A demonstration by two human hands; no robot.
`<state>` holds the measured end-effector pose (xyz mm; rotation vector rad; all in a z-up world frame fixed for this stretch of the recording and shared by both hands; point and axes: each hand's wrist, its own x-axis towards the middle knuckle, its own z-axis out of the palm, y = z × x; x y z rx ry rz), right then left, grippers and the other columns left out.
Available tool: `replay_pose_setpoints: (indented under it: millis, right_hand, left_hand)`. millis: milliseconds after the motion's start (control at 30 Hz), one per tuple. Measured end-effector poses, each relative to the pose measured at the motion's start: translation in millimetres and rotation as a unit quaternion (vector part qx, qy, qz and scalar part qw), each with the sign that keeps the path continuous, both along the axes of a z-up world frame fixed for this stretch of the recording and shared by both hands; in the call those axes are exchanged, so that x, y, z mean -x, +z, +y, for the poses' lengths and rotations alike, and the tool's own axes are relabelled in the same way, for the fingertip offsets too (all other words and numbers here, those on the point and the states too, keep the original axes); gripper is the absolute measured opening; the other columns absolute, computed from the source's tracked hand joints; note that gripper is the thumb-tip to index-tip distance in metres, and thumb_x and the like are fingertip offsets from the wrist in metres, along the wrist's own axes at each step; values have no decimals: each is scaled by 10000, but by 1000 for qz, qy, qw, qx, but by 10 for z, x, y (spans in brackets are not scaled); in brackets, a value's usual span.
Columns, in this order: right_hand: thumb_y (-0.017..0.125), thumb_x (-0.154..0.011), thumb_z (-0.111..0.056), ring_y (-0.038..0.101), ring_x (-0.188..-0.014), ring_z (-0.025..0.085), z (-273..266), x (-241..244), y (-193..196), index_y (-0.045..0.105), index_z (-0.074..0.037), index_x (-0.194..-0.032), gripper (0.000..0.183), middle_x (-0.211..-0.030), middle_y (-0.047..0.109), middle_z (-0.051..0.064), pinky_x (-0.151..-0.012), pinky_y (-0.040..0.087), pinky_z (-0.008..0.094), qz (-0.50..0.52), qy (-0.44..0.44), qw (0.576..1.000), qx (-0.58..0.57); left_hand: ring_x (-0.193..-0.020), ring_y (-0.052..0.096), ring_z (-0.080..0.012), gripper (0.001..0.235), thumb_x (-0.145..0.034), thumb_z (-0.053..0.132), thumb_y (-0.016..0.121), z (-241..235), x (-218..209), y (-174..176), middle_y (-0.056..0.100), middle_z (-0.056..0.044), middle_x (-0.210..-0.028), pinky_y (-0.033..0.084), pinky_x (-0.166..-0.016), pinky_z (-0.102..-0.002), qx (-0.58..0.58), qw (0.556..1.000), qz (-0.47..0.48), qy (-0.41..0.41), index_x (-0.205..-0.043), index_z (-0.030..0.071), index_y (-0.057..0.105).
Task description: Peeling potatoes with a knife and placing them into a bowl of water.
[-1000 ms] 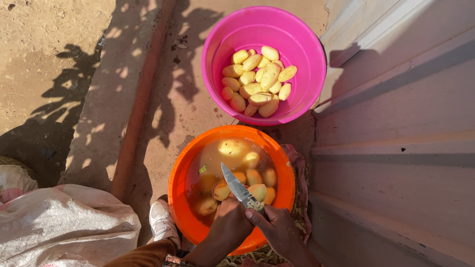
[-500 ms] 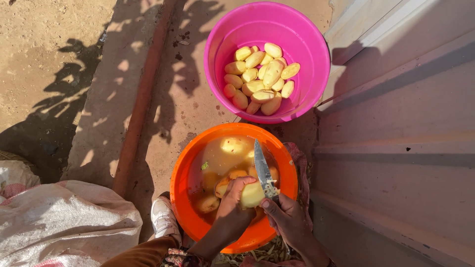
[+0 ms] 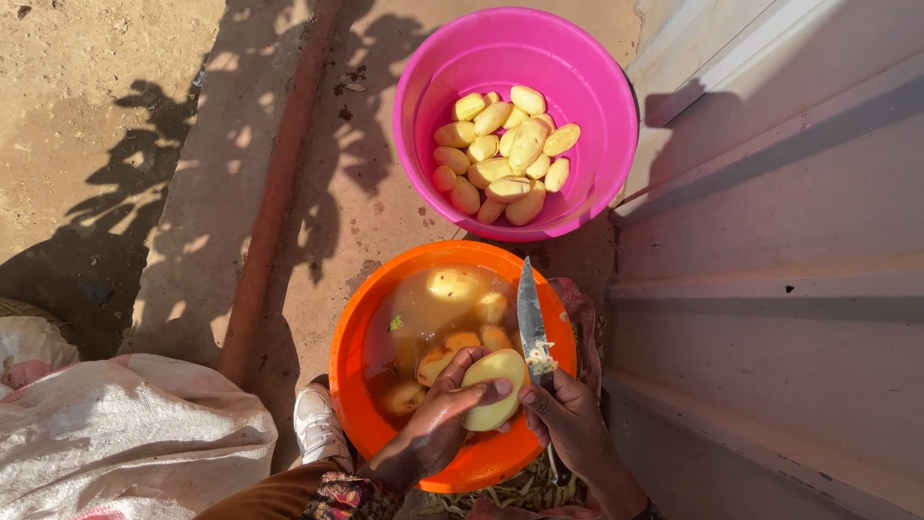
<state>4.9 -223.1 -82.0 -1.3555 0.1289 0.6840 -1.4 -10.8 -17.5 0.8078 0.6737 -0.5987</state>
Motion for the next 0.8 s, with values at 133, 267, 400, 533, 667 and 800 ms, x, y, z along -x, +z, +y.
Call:
replay_pose_setpoints:
  millis: [133, 267, 400, 533, 667, 800]
  right_hand:
    - [749, -942, -248, 487, -464, 155, -18, 26, -47, 653, -37, -819, 263, -583, 586, 78, -455, 428, 335, -6, 8, 999, 53]
    - [738, -945, -326, 409, -479, 148, 58, 55, 91, 726, -22, -843, 321, -597, 536, 53, -460, 364, 341, 0, 69, 995, 67]
    - [763, -968, -340, 337, -473, 120, 132, 19, 279, 512, -115, -745, 404, -579, 397, -6, -478, 307, 318, 3, 141, 987, 73]
    - [709, -996, -311, 368, -462, 173, 44, 121, 173, 468, -144, -714, 407, -553, 427, 45, -470, 380, 395, 27, 72, 997, 15]
    - [712, -1001, -308, 354, -467, 171, 94, 48, 127, 481, -126, -720, 407, -555, 439, 52, -466, 360, 402, 20, 2, 999, 49]
    - [749, -969, -340, 374, -491, 172, 98, -1, 202, 430, -145, -683, 471, -563, 416, 40, -502, 357, 419, -8, 12, 993, 117]
  left_hand:
    - [-1263, 666, -159, 524, -835, 529, 644, -1, -48, -365, 778, 10, -1247, 442, -1051, -294, -167, 984, 17, -65, -1191, 155, 737]
    - [-746, 515, -114, 263, -973, 397, 680, -80, 107, -934, 543, 31, -767, 444, -758, -323, -191, 977, -91, -3, -939, 137, 668]
    - [-1062, 693, -214, 288, -990, 230, 576, 47, 316, -1545, 729, -58, -1164, 543, -899, -391, -137, 970, -199, 17, -1227, 96, 672]
    - [-1255, 607, -264, 609, -911, 214, 434, 71, -320, -592, 550, -104, -1493, 513, -1016, -413, -203, 959, -192, -40, -1512, 121, 416]
    - [-1462, 436, -243, 1040, -993, 699, 511, 152, -610, 187, 98, -128, -1700, 425, -1157, -367, 215, 934, -253, 135, -1592, 110, -101]
    - [-1564, 308, -195, 1006, -732, 608, 620, 247, -935, -713, 314, -13, -1707, 237, -1249, -444, -216, 975, 25, 37, -1600, 186, 336]
